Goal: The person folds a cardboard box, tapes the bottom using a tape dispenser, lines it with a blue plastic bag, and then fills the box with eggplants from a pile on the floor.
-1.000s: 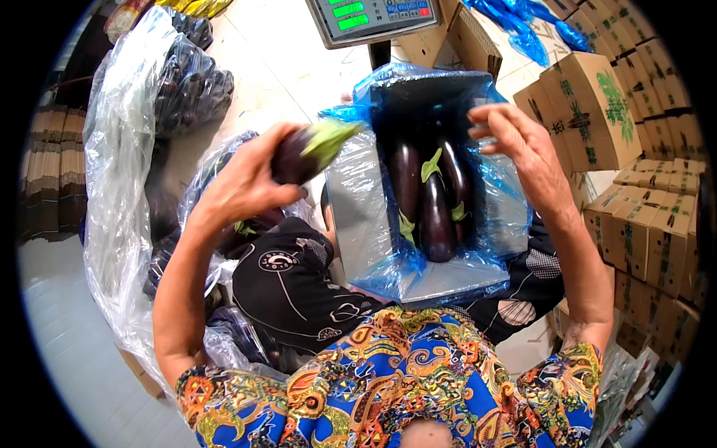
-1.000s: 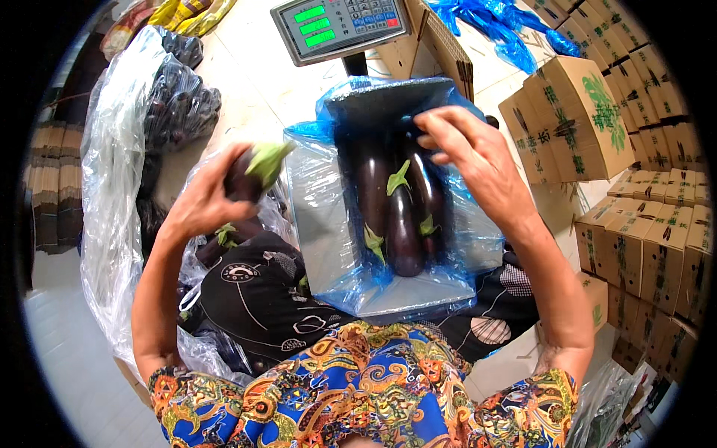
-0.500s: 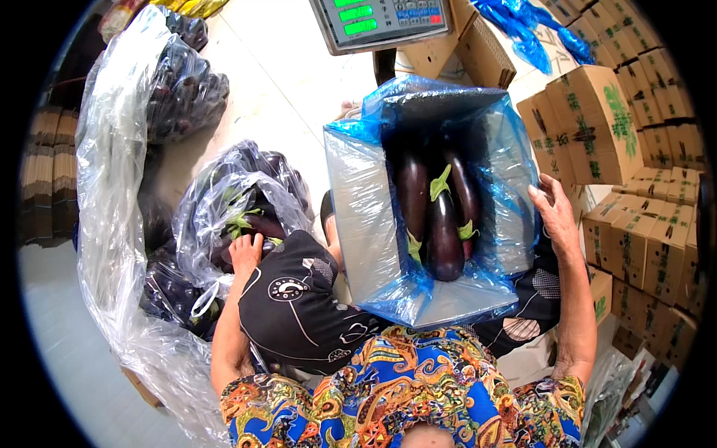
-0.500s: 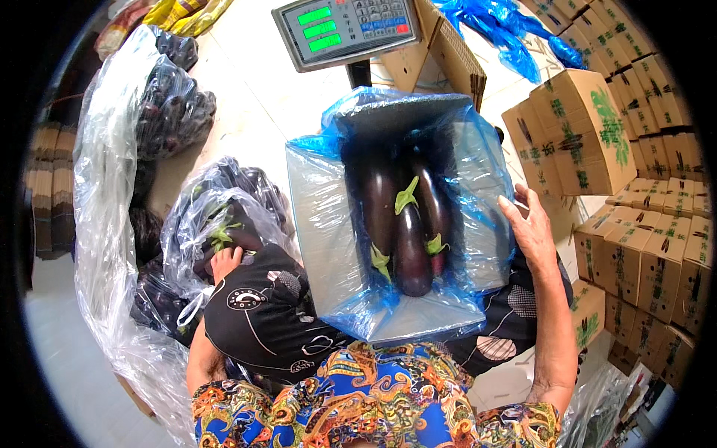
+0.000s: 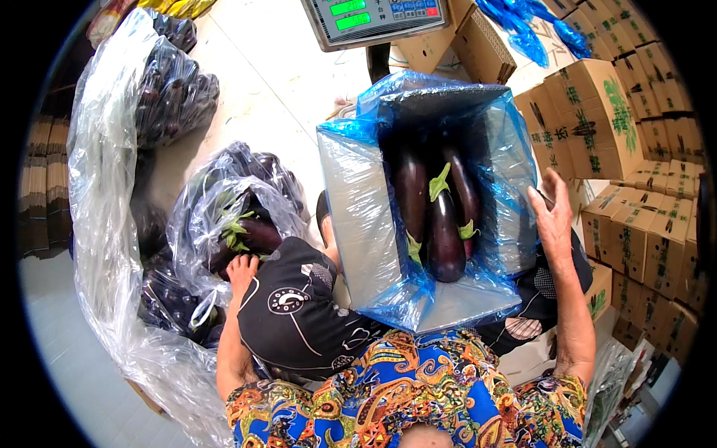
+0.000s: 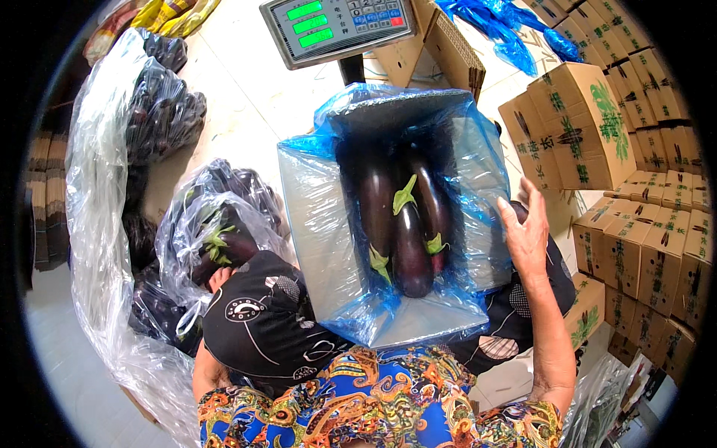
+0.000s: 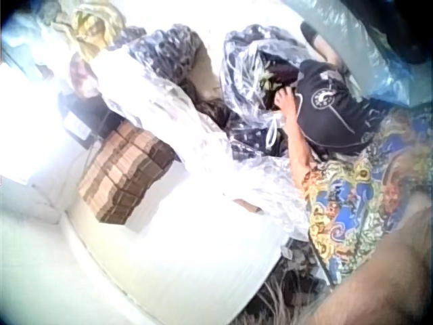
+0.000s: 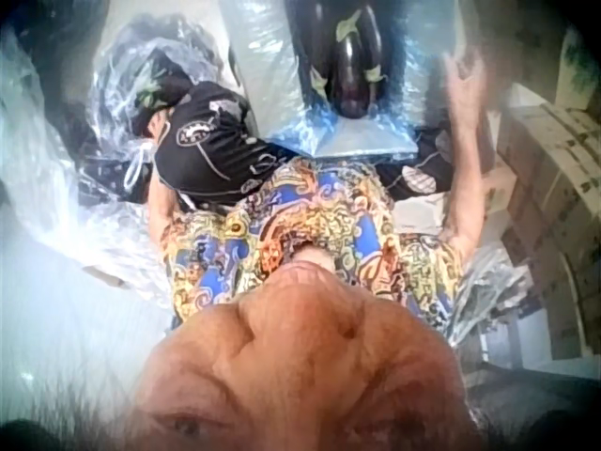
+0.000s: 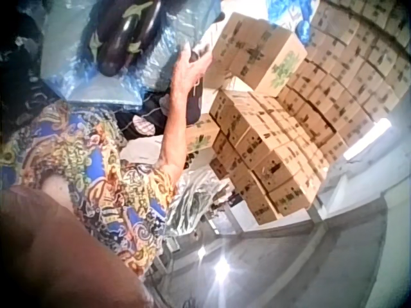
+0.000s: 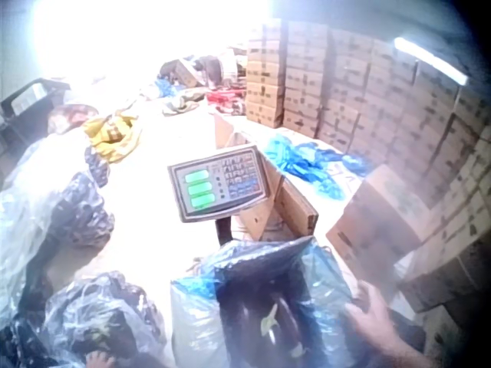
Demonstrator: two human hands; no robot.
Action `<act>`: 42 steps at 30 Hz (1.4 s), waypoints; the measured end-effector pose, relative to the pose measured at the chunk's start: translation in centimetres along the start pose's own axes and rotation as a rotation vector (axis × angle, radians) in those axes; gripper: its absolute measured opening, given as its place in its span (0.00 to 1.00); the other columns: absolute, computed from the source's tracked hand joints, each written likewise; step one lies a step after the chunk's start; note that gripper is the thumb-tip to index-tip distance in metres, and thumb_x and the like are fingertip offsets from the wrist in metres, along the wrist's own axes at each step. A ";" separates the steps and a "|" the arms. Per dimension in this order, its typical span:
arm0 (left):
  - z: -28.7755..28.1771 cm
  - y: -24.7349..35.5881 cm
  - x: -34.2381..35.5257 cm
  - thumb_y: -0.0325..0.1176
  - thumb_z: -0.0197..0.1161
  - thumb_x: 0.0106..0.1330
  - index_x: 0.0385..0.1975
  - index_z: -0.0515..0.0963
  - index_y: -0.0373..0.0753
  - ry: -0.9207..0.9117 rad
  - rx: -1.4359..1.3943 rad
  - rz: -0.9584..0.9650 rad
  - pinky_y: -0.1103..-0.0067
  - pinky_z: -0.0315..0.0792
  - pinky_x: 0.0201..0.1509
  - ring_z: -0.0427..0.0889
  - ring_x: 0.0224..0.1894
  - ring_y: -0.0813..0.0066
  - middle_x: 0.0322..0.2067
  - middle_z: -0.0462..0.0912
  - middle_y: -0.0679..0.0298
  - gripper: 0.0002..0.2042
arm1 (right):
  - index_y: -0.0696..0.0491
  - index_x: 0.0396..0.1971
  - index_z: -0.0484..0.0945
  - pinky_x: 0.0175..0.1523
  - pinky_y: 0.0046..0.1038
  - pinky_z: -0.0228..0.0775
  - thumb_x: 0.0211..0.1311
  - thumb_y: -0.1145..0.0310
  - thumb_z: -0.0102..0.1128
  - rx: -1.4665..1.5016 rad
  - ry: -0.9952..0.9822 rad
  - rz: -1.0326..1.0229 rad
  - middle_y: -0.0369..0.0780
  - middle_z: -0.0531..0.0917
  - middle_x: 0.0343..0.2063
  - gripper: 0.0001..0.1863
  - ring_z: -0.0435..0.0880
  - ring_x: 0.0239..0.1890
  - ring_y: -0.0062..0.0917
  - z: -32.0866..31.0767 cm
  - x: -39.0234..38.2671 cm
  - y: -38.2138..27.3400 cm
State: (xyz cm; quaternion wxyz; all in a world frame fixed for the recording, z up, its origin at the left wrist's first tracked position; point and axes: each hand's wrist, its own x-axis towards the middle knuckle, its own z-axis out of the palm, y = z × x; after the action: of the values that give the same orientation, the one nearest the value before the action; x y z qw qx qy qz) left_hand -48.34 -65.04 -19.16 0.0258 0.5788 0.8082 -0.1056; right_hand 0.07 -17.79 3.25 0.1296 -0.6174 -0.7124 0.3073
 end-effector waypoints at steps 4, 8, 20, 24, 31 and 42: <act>0.7 1.8 1.1 0.33 0.57 0.59 0.49 0.75 0.46 -0.083 -0.055 -0.005 0.61 0.64 0.56 0.71 0.55 0.58 0.46 0.75 0.60 0.17 | 0.55 0.61 0.70 0.63 0.36 0.68 0.62 0.71 0.62 -0.145 0.218 -0.320 0.45 0.69 0.63 0.26 0.71 0.63 0.38 0.1 -1.1 -4.3; 0.9 2.7 2.2 0.33 0.57 0.59 0.49 0.75 0.46 -0.163 -0.098 -0.026 0.61 0.64 0.56 0.71 0.55 0.57 0.46 0.75 0.60 0.17 | 0.54 0.56 0.75 0.58 0.32 0.74 0.61 0.74 0.63 -0.103 0.159 -0.352 0.45 0.71 0.62 0.22 0.74 0.61 0.36 0.2 -1.6 -5.8; 1.1 4.7 4.1 0.31 0.57 0.59 0.50 0.75 0.47 -0.325 -0.177 -0.069 0.61 0.65 0.55 0.71 0.55 0.57 0.46 0.75 0.60 0.18 | 0.58 0.44 0.79 0.50 0.32 0.76 0.57 0.78 0.65 -0.145 -0.119 -0.490 0.47 0.80 0.46 0.14 0.83 0.46 0.40 1.1 -1.6 -6.0; 0.8 4.5 2.9 0.31 0.57 0.59 0.50 0.75 0.47 -0.389 -0.316 -0.174 0.60 0.65 0.55 0.71 0.55 0.57 0.46 0.75 0.60 0.18 | 0.59 0.42 0.78 0.51 0.38 0.74 0.52 0.78 0.66 -0.283 -0.316 -0.732 0.48 0.79 0.45 0.15 0.80 0.46 0.45 2.6 -3.6 -7.9; -5.7 4.7 -0.2 0.26 0.71 0.38 0.57 0.71 0.45 -0.129 -0.521 -0.198 0.58 0.65 0.56 0.69 0.56 0.49 0.52 0.71 0.52 0.37 | 0.60 0.45 0.78 0.48 0.32 0.75 0.57 0.78 0.63 -0.214 -0.510 -0.556 0.48 0.80 0.46 0.14 0.83 0.41 0.40 3.8 -5.9 -11.2; -7.0 10.8 2.2 0.41 0.73 0.46 0.52 0.71 0.41 -0.127 -0.602 -0.348 0.59 0.69 0.49 0.75 0.47 0.49 0.40 0.75 0.50 0.31 | 0.60 0.46 0.78 0.42 0.28 0.75 0.60 0.80 0.62 -0.197 -0.628 -0.655 0.45 0.81 0.43 0.13 0.82 0.35 0.32 8.4 -6.8 -16.1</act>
State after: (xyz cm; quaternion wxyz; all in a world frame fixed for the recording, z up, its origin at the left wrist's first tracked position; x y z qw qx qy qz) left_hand -38.34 -58.24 -14.24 0.2270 0.3910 0.8865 0.0988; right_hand -16.21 -27.41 7.65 -0.0614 -0.2464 -0.9005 0.3530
